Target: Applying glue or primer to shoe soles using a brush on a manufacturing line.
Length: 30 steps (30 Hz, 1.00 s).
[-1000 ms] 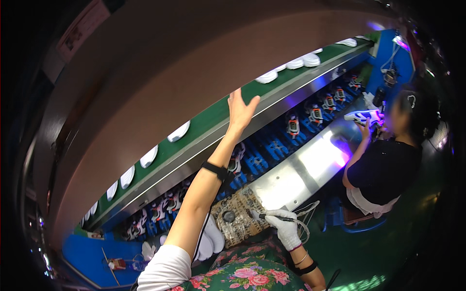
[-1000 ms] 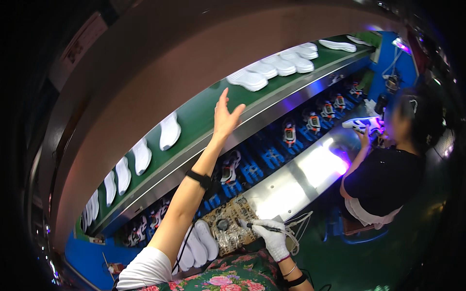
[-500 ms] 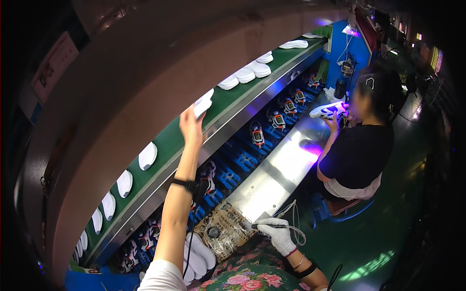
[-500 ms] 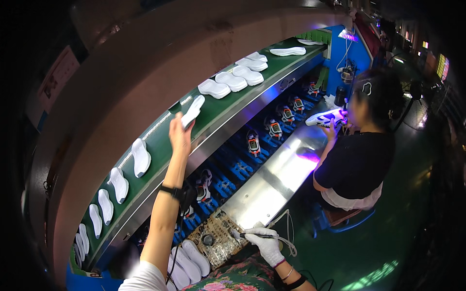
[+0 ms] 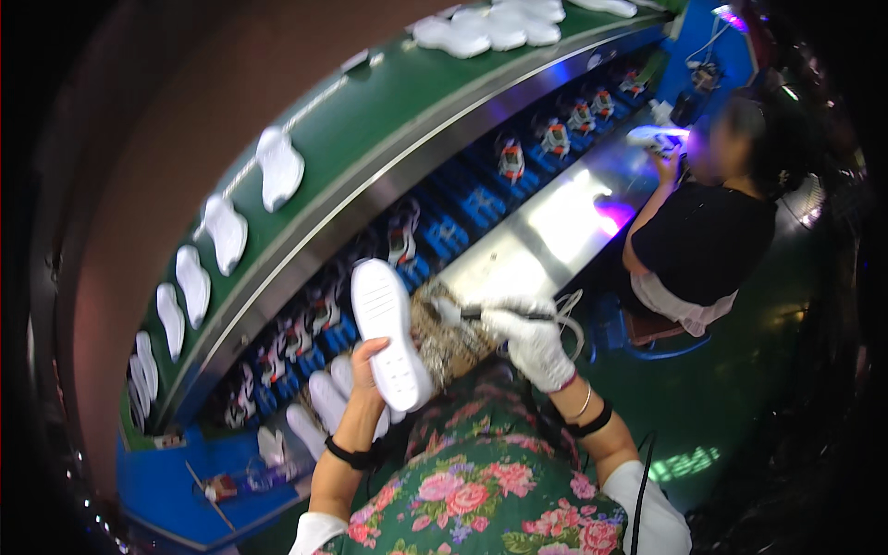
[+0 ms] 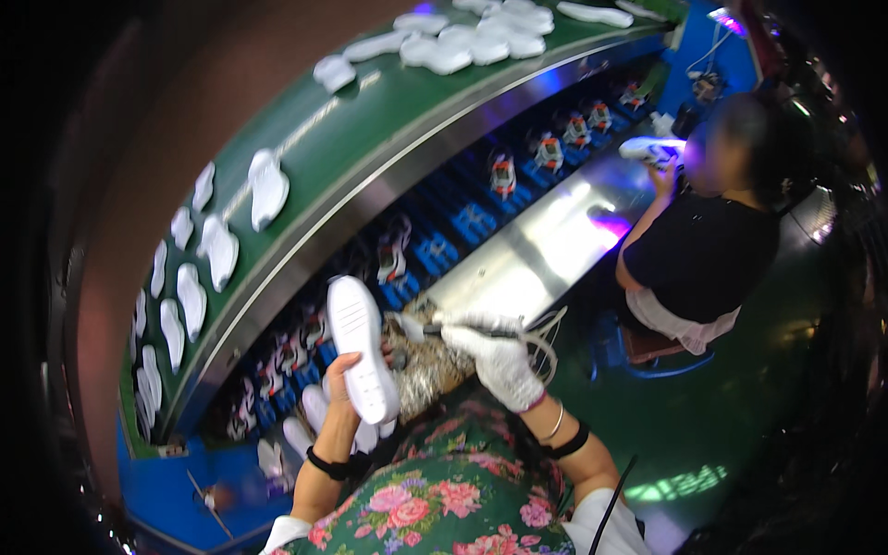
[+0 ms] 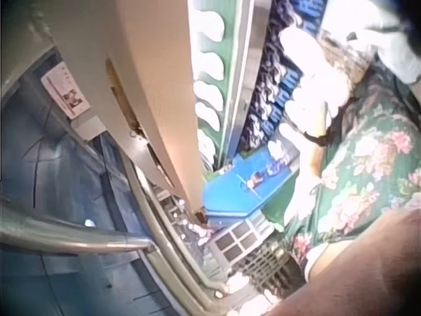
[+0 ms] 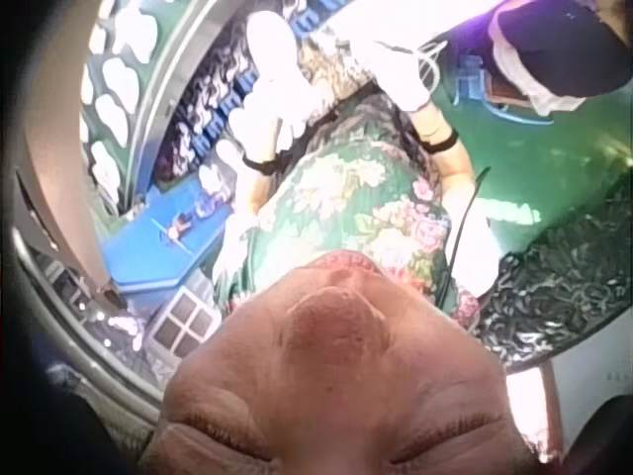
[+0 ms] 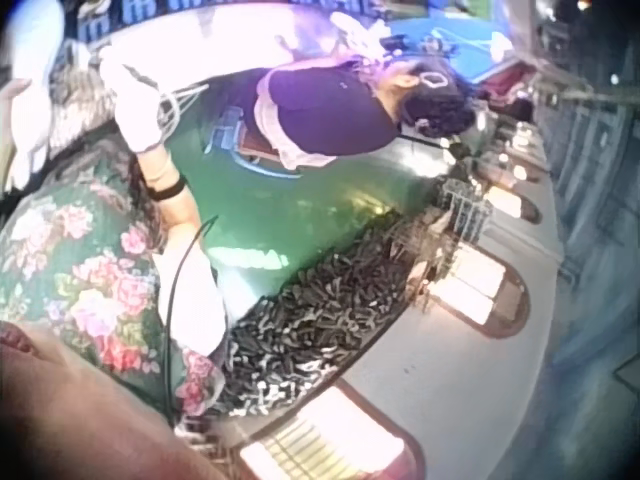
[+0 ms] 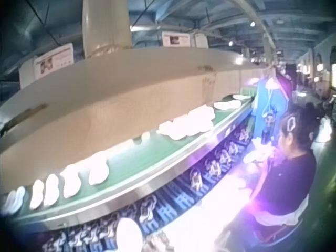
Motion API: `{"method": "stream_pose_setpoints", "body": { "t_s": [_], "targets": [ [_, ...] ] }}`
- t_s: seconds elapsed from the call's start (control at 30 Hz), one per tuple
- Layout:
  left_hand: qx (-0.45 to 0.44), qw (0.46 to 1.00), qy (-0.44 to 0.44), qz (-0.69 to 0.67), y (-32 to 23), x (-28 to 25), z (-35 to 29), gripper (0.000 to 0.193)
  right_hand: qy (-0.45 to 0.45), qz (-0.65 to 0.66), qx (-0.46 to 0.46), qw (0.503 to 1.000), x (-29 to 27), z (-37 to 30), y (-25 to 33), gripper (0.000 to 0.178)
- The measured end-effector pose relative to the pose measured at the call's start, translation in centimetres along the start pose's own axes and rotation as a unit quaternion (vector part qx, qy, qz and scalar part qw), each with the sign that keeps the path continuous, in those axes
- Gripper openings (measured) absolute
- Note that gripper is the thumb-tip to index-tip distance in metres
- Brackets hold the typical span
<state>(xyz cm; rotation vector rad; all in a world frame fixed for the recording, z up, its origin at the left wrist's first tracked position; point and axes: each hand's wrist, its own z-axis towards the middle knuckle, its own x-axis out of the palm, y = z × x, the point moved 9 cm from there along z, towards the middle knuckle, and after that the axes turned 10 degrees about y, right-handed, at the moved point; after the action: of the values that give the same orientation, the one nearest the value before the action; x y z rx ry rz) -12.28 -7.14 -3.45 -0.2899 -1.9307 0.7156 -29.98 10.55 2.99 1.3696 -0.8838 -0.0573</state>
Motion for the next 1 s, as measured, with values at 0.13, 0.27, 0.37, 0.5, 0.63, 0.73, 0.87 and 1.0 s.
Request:
{"method": "stream_pose_setpoints", "body": {
  "t_s": [0.13, 0.27, 0.37, 0.5, 0.63, 0.73, 0.87, 1.0],
  "targets": [
    [-0.062, 0.970, 0.122, -0.203, 5.9, 3.4, -0.5, 0.100, 0.065, -0.055, -0.052, 0.995, 3.1, 1.4, 1.8, 0.018],
    [-0.042, 0.963, 0.141, -0.227, 5.6, 6.6, -0.1, 0.108, 0.135, -0.153, -0.071, 0.976, 6.2, 1.8, 3.3, 0.022],
    [-0.020, 0.982, 0.055, -0.181, 4.2, 8.2, -0.3, 0.107, 0.130, -0.216, -0.126, 0.959, 6.8, 1.6, 4.2, 0.024],
    [0.057, 0.966, 0.120, -0.221, 2.9, 10.0, -0.3, 0.098, 0.130, -0.312, -0.274, 0.900, 8.4, 1.2, 7.0, 0.026],
    [0.093, 0.976, 0.091, -0.175, 3.6, 9.8, 0.1, 0.093, 0.103, -0.405, -0.339, 0.843, 9.4, 0.7, 8.6, 0.027],
    [0.103, 0.995, -0.014, 0.001, 4.1, 8.4, 0.1, 0.093, 0.114, -0.483, -0.372, 0.784, 10.7, -0.8, 8.3, 0.035],
    [0.090, 0.943, 0.212, -0.240, 5.1, 8.0, 0.4, 0.093, 0.175, -0.475, -0.362, 0.783, 12.8, -2.9, 6.7, 0.030],
    [0.112, 0.993, 0.037, -0.029, 4.3, 7.6, 0.4, 0.092, 0.091, -0.307, -0.301, 0.898, 8.6, -0.5, 6.2, 0.019]
  ]
}}
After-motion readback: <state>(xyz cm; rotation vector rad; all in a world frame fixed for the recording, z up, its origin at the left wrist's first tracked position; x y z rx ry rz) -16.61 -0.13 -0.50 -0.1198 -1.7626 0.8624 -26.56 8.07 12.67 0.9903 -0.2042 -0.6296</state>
